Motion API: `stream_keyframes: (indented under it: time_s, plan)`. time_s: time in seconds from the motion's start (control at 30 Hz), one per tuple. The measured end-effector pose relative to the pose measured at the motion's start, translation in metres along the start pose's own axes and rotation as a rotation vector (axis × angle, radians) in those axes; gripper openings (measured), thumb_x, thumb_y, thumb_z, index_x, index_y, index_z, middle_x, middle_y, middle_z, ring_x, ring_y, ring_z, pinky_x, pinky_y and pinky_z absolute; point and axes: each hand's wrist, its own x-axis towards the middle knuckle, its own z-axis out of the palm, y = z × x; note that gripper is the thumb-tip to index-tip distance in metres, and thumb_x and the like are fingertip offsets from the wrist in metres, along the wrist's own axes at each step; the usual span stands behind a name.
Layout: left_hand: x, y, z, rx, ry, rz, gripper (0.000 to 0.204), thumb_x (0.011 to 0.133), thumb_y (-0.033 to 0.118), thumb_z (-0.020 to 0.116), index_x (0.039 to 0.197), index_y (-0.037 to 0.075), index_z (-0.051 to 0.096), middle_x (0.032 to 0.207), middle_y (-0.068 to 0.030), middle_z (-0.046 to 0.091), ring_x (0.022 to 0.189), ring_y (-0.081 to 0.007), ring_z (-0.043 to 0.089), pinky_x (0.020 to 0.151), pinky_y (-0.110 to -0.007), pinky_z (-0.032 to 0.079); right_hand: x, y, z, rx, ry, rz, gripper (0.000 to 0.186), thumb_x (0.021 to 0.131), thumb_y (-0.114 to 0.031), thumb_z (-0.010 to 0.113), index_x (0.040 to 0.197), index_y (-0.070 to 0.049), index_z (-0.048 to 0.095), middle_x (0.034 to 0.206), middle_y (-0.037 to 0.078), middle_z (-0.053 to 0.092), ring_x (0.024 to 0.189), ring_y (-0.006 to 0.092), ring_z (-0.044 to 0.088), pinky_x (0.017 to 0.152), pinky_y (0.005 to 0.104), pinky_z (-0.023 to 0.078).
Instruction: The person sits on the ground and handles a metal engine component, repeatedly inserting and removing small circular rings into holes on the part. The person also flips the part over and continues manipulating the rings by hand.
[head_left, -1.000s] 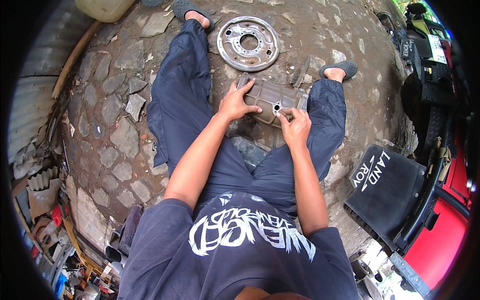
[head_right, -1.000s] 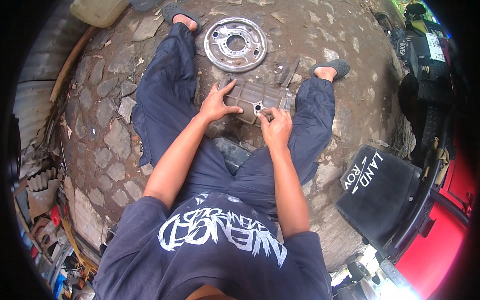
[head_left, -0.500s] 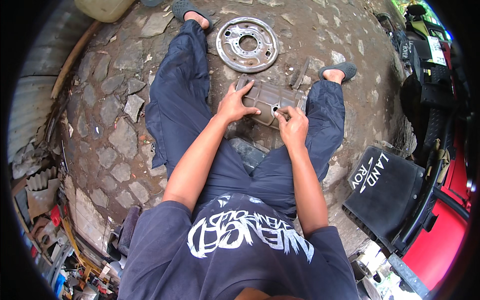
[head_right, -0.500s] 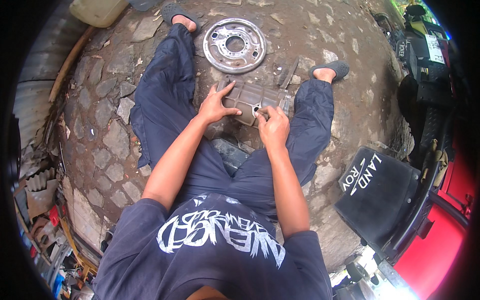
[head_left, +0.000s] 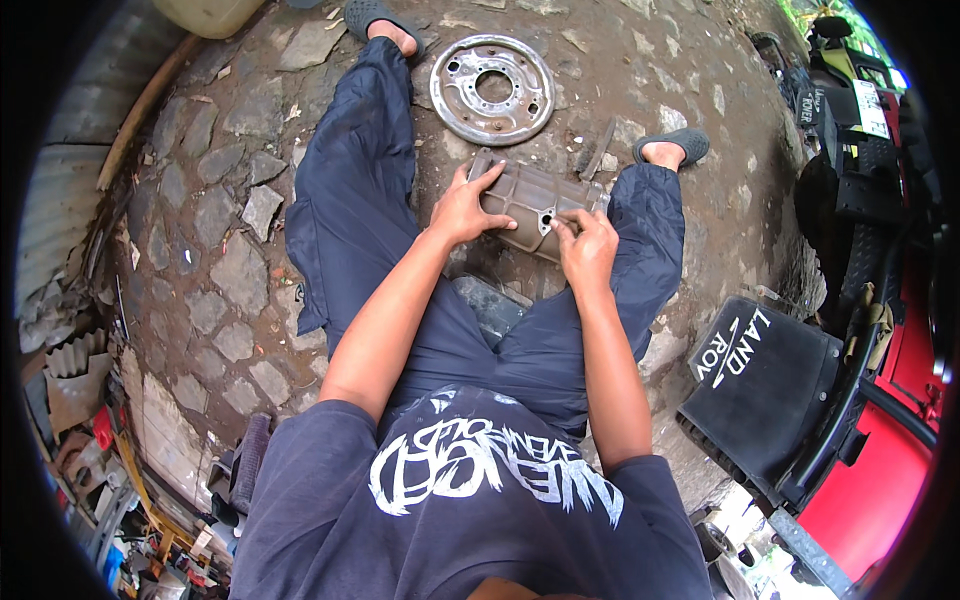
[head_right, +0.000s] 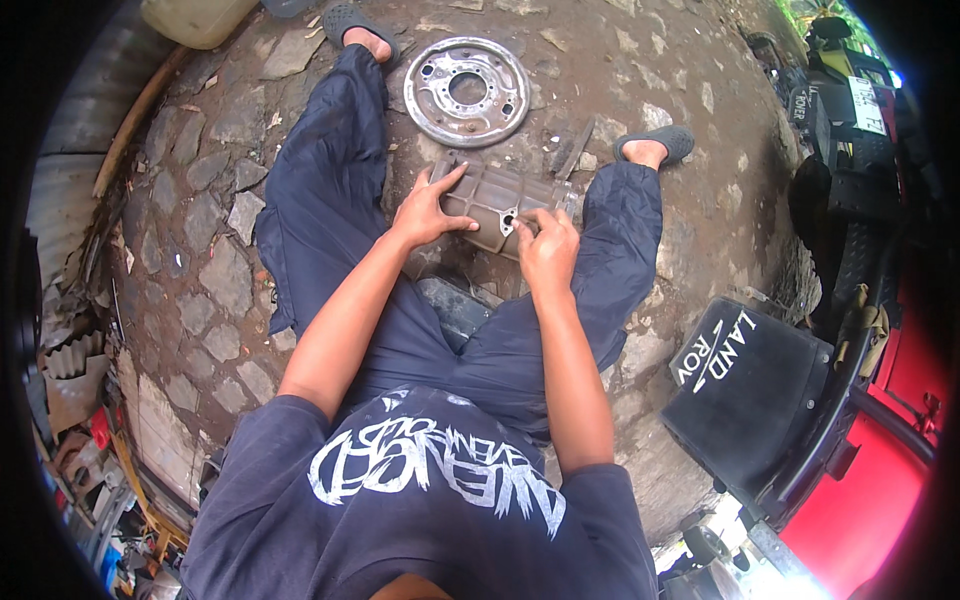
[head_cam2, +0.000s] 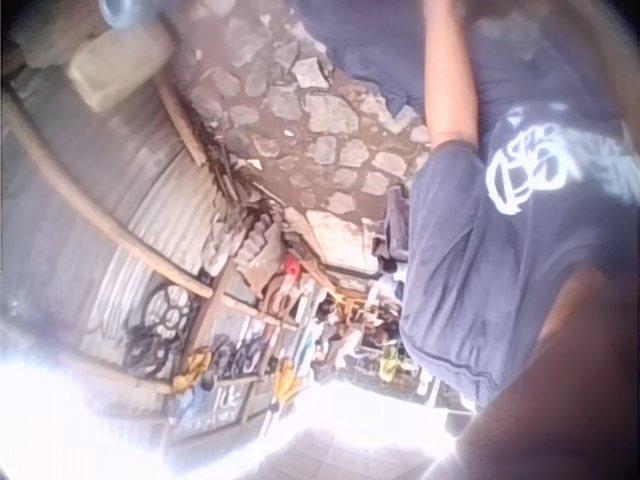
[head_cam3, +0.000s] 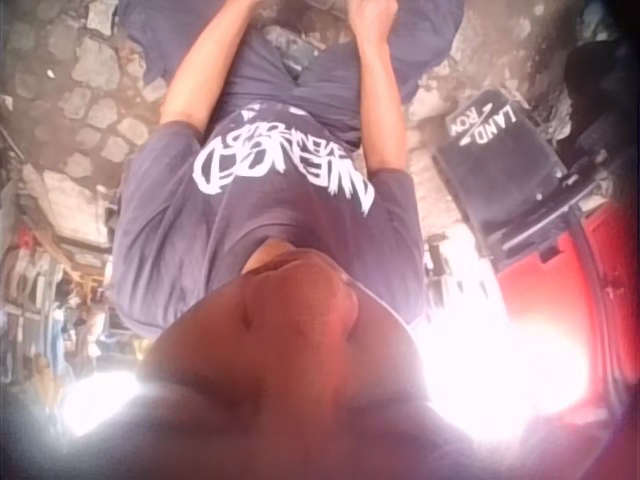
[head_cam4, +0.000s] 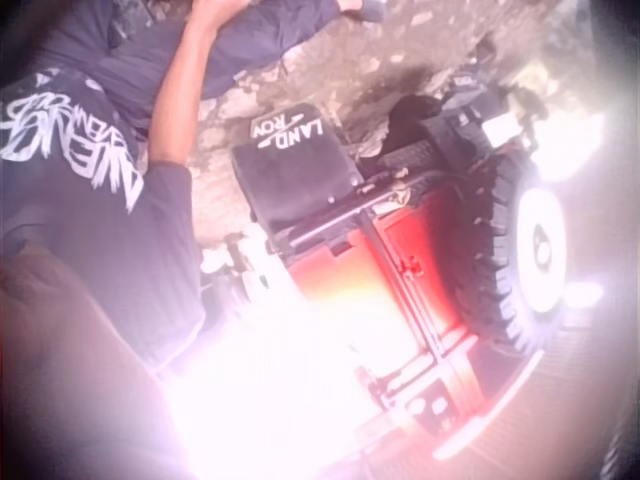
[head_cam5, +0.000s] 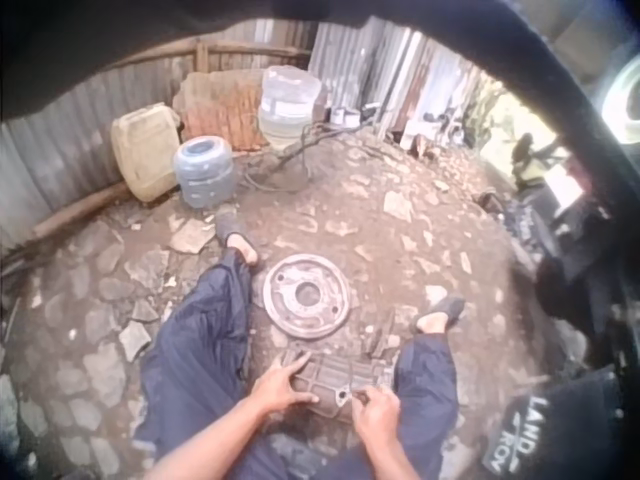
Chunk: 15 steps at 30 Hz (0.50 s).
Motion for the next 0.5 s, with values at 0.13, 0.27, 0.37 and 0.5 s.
stream_keyframes:
  time_s: [0.13, 0.27, 0.37, 0.5]
  plan:
    - [0.000, 0.003, -0.003, 0.003, -0.012, -0.017, 0.113, 0.060, 0.047, 0.100, 0.160, 0.038, 0.048, 0.165, -0.0286, 0.034, 0.144, -0.0443, 0.051, 0.117, -0.049, 0.046, 0.002, -0.002, -0.004, -0.051, -0.080, -0.011, 0.021, 0.081, -0.013, 0.085, 0.100, -0.006, 0.080, 0.087, 0.022, 0.065, 0.082, 0.0436, 0.067, 0.076, 0.0510, 0.052]
    - [-0.002, 0.001, -0.003, -0.022, 0.009, 0.005, 0.114, 0.060, 0.047, 0.100, 0.160, 0.038, 0.047, 0.165, -0.0283, 0.034, 0.143, -0.0444, 0.051, 0.117, -0.049, 0.046, 0.015, 0.000, -0.003, -0.113, 0.011, -0.093, 0.021, 0.081, -0.013, 0.086, 0.099, -0.004, 0.081, 0.086, 0.020, 0.068, 0.081, 0.0385, 0.069, 0.075, 0.0464, 0.054]
    - [-0.004, 0.004, -0.002, 0.004, -0.008, -0.008, 0.114, 0.059, 0.047, 0.100, 0.160, 0.036, 0.048, 0.164, -0.0285, 0.035, 0.143, -0.0450, 0.051, 0.117, -0.049, 0.046, -0.002, 0.002, -0.007, -0.080, -0.080, -0.087, 0.022, 0.081, -0.013, 0.086, 0.101, -0.005, 0.082, 0.086, 0.020, 0.069, 0.081, 0.0372, 0.069, 0.076, 0.0452, 0.055]
    - [-0.001, 0.000, -0.002, -0.048, 0.015, 0.034, 0.110, 0.060, 0.047, 0.100, 0.158, 0.034, 0.052, 0.162, -0.0290, 0.037, 0.143, -0.0455, 0.051, 0.117, -0.049, 0.047, -0.003, -0.002, -0.011, 0.029, -0.065, 0.056, 0.026, 0.082, -0.015, 0.086, 0.106, -0.006, 0.083, 0.089, 0.017, 0.073, 0.085, 0.0309, 0.073, 0.078, 0.0404, 0.056]
